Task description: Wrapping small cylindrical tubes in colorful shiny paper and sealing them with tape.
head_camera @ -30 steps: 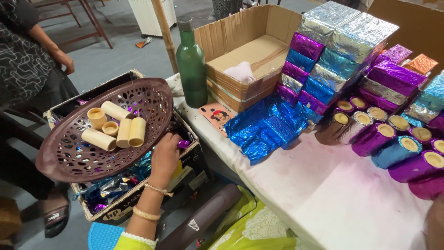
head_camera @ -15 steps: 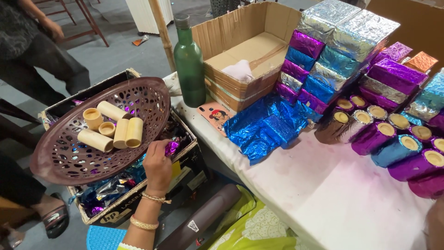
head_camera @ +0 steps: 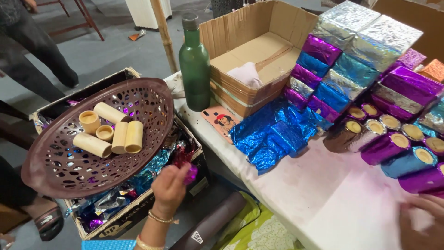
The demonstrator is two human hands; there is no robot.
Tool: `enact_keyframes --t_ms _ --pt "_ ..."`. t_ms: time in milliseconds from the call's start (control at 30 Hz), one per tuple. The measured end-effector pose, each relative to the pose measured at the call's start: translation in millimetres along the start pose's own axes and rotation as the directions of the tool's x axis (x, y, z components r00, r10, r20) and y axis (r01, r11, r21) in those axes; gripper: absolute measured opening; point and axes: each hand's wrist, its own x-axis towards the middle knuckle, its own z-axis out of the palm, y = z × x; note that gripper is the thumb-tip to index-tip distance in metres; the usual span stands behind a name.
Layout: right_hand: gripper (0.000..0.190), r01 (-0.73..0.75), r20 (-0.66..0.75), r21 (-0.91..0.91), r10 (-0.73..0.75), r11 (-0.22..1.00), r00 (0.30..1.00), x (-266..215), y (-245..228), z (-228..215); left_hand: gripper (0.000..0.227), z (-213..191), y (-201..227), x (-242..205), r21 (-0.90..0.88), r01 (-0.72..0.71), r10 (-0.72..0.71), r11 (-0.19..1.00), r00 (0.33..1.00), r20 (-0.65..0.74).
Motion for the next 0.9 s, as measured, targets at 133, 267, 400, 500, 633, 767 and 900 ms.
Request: enact_keyframes --t_ms 133,267,400,500,633,767,900 --pt "0.023 -0.069 0.286 0.273 -0.012 0.96 0.958 82.1 -163.3 33.4 0.029 -1.0 -3.0 -10.7 0.016 -0.223 0.22 0.975 0.971 0.09" --pt "0.016 0.08 0.375 0.405 -0.245 0.911 0.894 128.6 -237.5 92.4 0.025 -18.7 16.6 15.3 0.031 -0.243 0.24 0.969 0.968 0.072" --pt "0.022 0.148 0.412 0.588 -0.451 0.795 0.792 147.3 -295.8 148.1 0.023 -13.5 11.0 2.0 -0.026 -0.232 0.233 0.972 0.97 0.064" --pt "0.03 0.17 0.4 0.678 -0.553 0.715 0.731 151.6 -329.3 188.4 0.021 -7.7 9.4 -3.5 -0.091 -0.18 0.183 0.979 0.983 0.03" --pt "0.034 0.162 0.39 0.758 -0.639 0.631 0.663 152.0 -366.5 220.8 0.018 -10.2 9.2 -1.4 -0.163 -0.15 0.156 0.975 0.987 0.027" --pt "0.028 0.117 0.404 0.808 -0.688 0.578 0.603 148.3 -371.1 249.4 0.018 -7.4 5.5 -4.7 -0.191 -0.117 0.126 0.975 0.991 0.036" --pt "0.014 0.011 0.48 0.771 -0.592 0.637 0.647 147.2 -372.6 262.3 0.016 -2.3 4.6 -11.0 -0.201 -0.145 0.154 0.969 0.988 0.028"
